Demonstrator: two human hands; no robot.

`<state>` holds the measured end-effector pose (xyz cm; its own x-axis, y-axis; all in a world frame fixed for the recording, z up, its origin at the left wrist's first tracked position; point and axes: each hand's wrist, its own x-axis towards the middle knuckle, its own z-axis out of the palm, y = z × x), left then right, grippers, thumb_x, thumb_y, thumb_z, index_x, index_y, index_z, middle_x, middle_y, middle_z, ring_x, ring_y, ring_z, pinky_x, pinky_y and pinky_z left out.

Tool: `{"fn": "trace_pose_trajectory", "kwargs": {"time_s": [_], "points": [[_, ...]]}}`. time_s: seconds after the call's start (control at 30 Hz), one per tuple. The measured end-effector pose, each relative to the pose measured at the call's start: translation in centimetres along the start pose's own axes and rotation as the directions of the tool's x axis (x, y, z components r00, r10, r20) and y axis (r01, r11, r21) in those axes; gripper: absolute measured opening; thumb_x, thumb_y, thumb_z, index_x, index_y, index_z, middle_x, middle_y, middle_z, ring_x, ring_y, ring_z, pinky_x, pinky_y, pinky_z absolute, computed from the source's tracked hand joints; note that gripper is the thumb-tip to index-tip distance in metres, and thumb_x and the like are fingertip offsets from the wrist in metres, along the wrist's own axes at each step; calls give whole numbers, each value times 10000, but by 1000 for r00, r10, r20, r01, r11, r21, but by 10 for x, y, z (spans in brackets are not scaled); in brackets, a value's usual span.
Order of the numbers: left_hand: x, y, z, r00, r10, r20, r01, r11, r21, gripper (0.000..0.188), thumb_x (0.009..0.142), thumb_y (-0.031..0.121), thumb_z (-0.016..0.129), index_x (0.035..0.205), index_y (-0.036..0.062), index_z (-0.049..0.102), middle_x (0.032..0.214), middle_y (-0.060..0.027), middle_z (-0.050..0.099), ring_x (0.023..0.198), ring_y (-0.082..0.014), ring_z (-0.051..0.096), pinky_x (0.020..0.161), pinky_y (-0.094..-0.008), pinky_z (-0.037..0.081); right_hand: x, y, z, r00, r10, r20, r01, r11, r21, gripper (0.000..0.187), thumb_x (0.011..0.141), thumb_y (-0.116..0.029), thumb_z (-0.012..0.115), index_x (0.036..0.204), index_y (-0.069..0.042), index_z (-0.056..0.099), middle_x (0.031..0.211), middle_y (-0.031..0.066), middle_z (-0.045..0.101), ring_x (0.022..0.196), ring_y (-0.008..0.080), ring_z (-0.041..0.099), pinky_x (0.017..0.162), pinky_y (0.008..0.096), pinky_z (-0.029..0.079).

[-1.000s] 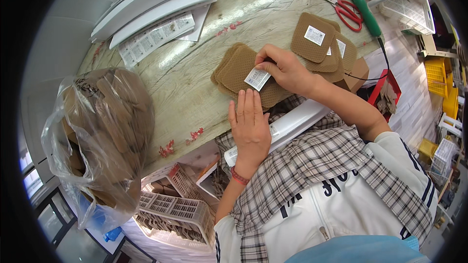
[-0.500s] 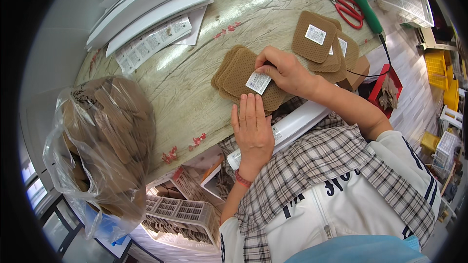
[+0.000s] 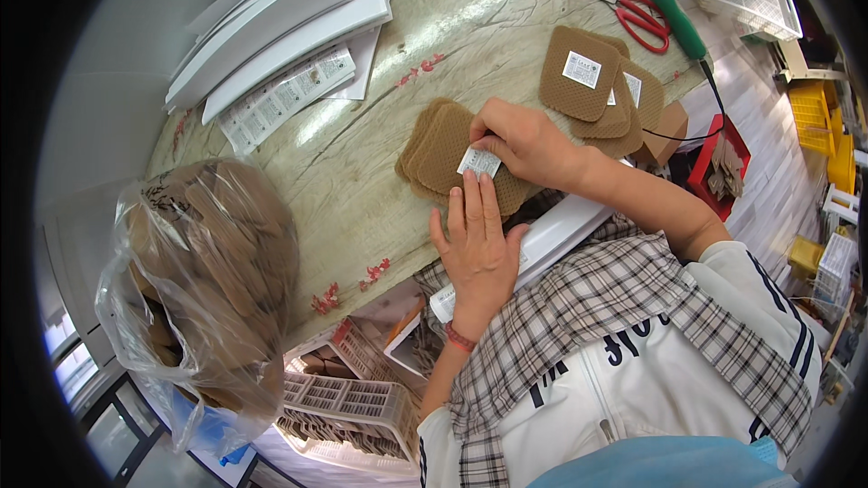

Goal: The person repeatedly peels small white labels from a roll and sticks them onto brown square pads on a table. The person handles the pads one at a time, places each labeled pad into a growing stack, and continues the process throughout the clip.

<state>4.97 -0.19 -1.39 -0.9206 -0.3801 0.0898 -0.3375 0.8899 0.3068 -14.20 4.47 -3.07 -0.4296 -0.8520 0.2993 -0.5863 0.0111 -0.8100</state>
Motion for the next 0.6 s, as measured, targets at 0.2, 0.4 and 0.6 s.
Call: {"fn": "trace_pose_trajectory", "kwargs": {"time_s": [0.2,0.4,0.6], "points": [[-5,7,1,1000,-4,17,4,1000,28,876,830,376,744,1532,43,342,1592,-113,324,1398,-294,337,1150,-533,208,-5,-5,-6,997,-74,-10,73,992,-106,163,858,-78,697,947,-55,562,883,119,597,798,333,632,663,410,510],[-7,12,3,1000,-6,24,5,999,53,882,828,372,751,1533,39,338,1584,-116,330,1395,-294,330,1150,-535,202,-8,-11,-4,987,-133,-93,103,956,-274,221,840,-116,715,1021,-69,596,963,92,592,795,304,649,677,390,543],[-8,13,6,1000,-3,10,2,998,59,901,814,374,762,1533,41,333,1587,-116,324,1402,-293,323,1149,-530,202,-15,-4,4,974,-43,-222,-26,954,-299,227,864,-133,696,1069,-70,620,966,91,606,792,293,660,665,384,548]]}}
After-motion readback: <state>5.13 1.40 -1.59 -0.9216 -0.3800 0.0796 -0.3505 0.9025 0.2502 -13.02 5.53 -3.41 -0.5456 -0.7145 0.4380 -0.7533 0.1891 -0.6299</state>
